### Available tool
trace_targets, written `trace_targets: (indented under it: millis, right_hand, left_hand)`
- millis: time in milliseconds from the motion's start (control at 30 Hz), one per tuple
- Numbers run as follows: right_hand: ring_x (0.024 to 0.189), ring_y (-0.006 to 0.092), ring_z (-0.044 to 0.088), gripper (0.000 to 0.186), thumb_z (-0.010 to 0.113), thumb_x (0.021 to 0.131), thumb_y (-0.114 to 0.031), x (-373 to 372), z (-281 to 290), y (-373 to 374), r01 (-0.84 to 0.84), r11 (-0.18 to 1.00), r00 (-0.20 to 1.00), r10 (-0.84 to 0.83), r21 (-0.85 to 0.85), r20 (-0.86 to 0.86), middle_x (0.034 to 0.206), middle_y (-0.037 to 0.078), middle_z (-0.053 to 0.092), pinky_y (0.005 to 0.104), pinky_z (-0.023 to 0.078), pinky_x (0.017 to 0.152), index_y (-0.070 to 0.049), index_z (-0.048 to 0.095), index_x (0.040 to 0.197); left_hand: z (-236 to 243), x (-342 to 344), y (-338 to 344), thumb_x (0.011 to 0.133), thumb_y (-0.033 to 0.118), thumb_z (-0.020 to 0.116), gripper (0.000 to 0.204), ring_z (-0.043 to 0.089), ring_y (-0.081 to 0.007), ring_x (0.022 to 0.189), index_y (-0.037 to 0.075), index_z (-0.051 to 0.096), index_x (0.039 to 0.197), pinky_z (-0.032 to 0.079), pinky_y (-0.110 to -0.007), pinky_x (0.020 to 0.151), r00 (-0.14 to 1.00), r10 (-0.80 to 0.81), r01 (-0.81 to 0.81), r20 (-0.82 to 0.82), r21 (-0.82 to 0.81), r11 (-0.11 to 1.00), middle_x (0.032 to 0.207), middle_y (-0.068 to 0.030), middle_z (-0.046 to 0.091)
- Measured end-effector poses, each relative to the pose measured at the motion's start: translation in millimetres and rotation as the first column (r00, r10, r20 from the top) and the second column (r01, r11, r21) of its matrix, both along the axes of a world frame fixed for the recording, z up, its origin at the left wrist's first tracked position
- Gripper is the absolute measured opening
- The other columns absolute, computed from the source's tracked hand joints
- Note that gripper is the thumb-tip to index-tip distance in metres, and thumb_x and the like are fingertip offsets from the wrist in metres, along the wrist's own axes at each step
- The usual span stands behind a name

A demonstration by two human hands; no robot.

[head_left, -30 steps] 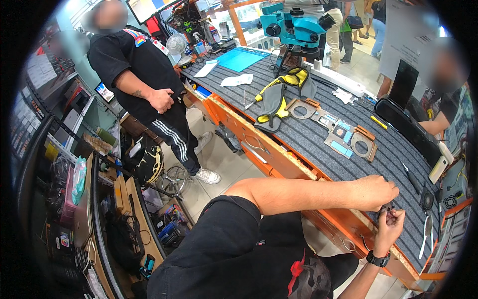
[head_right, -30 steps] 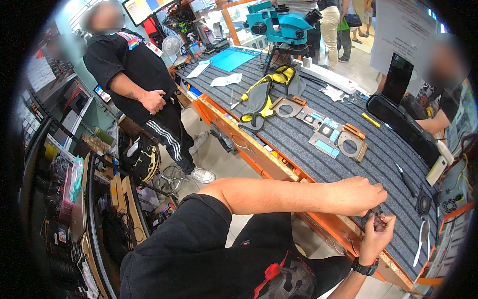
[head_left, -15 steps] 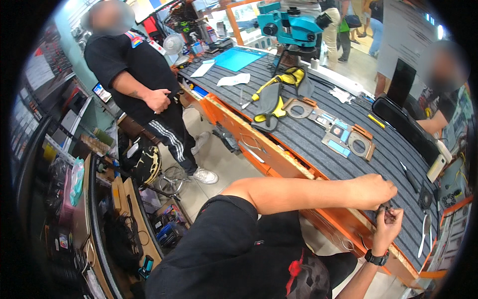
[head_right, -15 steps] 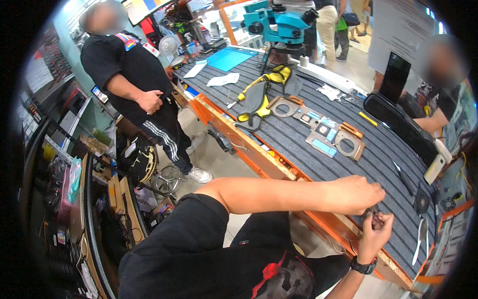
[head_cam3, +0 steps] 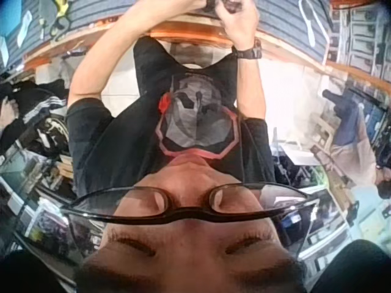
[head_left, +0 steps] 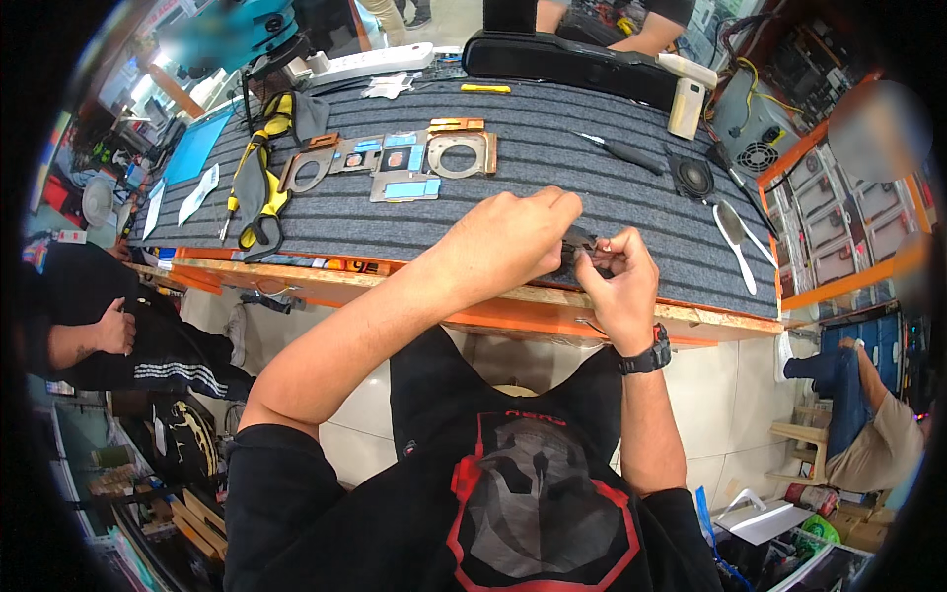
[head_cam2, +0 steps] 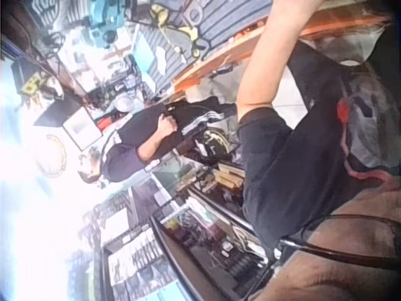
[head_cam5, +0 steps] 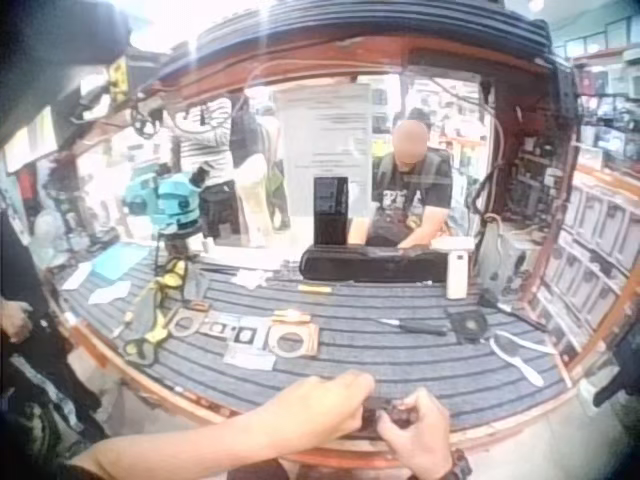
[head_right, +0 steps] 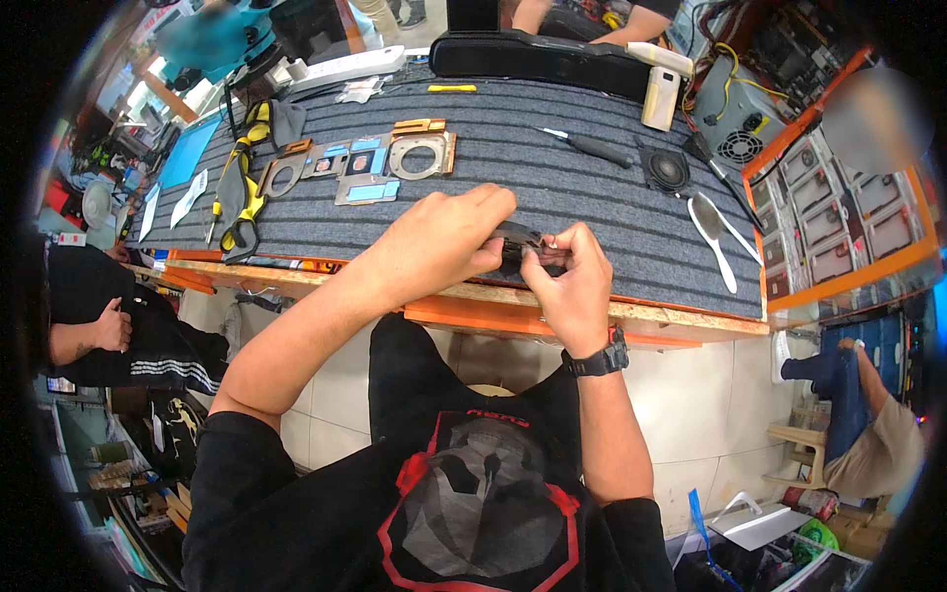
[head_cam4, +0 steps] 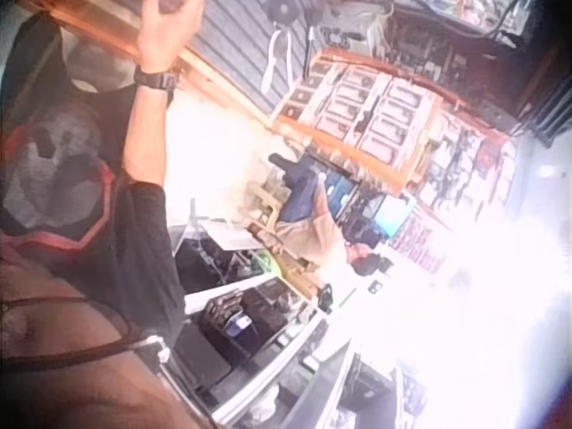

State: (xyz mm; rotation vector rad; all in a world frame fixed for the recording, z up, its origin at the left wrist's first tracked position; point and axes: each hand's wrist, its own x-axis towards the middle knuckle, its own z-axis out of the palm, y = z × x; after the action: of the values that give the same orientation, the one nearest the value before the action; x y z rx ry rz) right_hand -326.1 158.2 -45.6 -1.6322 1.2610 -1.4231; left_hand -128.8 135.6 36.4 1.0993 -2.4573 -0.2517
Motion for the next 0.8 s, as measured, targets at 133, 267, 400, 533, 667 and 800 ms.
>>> trace_targets:
  millis: [133, 267, 400, 533, 667, 800]
  right_hand:
    - [0.081, 0.0112, 0.068, 0.024, 0.078, 0.084, -0.001, -1, 3, 3, -0.017, 1.000, 1.000, 0.018, 0.005, -0.001, 0.093, 0.007, 0.065, 0.0274, 0.057, 0.073, 0.000, 0.056, 0.093]
    - [0.085, 0.0147, 0.069, 0.023, 0.081, 0.084, -0.002, -11, 16, 21, -0.193, 0.976, 0.981, 0.188, -0.101, -0.057, 0.096, 0.007, 0.066, 0.0284, 0.058, 0.074, 0.000, 0.063, 0.099]
    - [0.086, 0.0195, 0.069, 0.024, 0.082, 0.086, -0.007, -26, 57, 71, -0.406, 0.913, 0.908, 0.398, -0.039, -0.128, 0.098, 0.008, 0.067, 0.0304, 0.057, 0.075, -0.002, 0.067, 0.104]
    - [0.086, 0.0242, 0.070, 0.022, 0.084, 0.082, -0.005, -22, 57, 93, -0.371, 0.928, 0.923, 0.363, -0.046, -0.128, 0.096, 0.010, 0.070, 0.0329, 0.055, 0.075, -0.002, 0.069, 0.099]
    - [0.088, 0.0243, 0.070, 0.021, 0.082, 0.084, -0.004, -30, 61, 94, -0.355, 0.935, 0.917, 0.344, -0.021, -0.204, 0.098, 0.010, 0.070, 0.0330, 0.055, 0.075, -0.002, 0.069, 0.099]
    - [0.088, 0.0232, 0.070, 0.025, 0.084, 0.081, -0.003, -43, 65, 95, -0.287, 0.957, 0.932, 0.271, -0.034, -0.242, 0.097, 0.011, 0.070, 0.0325, 0.055, 0.074, -0.002, 0.068, 0.100]
  left_hand:
    - [1, 1, 0, 0.081, 0.008, 0.071, 0.026, 0.067, -0.0412, 0.082, 0.002, 0.052, 0.099, 0.056, -0.048, 0.067, 1.000, -0.029, 0.029, 0.000, -0.025, 0.999, 0.096, -0.0171, 0.063]
    - [20, 21, 16, 0.081, 0.011, 0.075, 0.027, 0.067, -0.0366, 0.078, 0.005, 0.055, 0.098, 0.055, -0.044, 0.065, 0.989, -0.142, 0.142, -0.028, 0.005, 0.990, 0.094, -0.0130, 0.063]
    - [49, 36, 62, 0.077, 0.012, 0.080, 0.032, 0.065, -0.0316, 0.077, 0.008, 0.056, 0.098, 0.053, -0.040, 0.062, 0.977, -0.211, 0.203, 0.020, 0.192, 0.960, 0.094, -0.0086, 0.063]
    - [41, 28, 86, 0.070, 0.007, 0.083, 0.040, 0.064, -0.0316, 0.076, 0.008, 0.056, 0.099, 0.052, -0.039, 0.061, 0.988, -0.145, 0.144, 0.055, 0.021, 0.989, 0.089, -0.0087, 0.062]
    - [43, 29, 93, 0.070, 0.005, 0.084, 0.045, 0.067, -0.0317, 0.080, 0.007, 0.057, 0.106, 0.054, -0.037, 0.062, 0.978, -0.184, 0.177, 0.097, 0.072, 0.982, 0.095, -0.0121, 0.064]
    - [39, 37, 83, 0.072, 0.023, 0.091, 0.073, 0.067, -0.0269, 0.105, 0.005, 0.056, 0.133, 0.058, -0.039, 0.081, 0.982, -0.088, 0.142, -0.166, 0.351, 0.925, 0.122, -0.0137, 0.063]
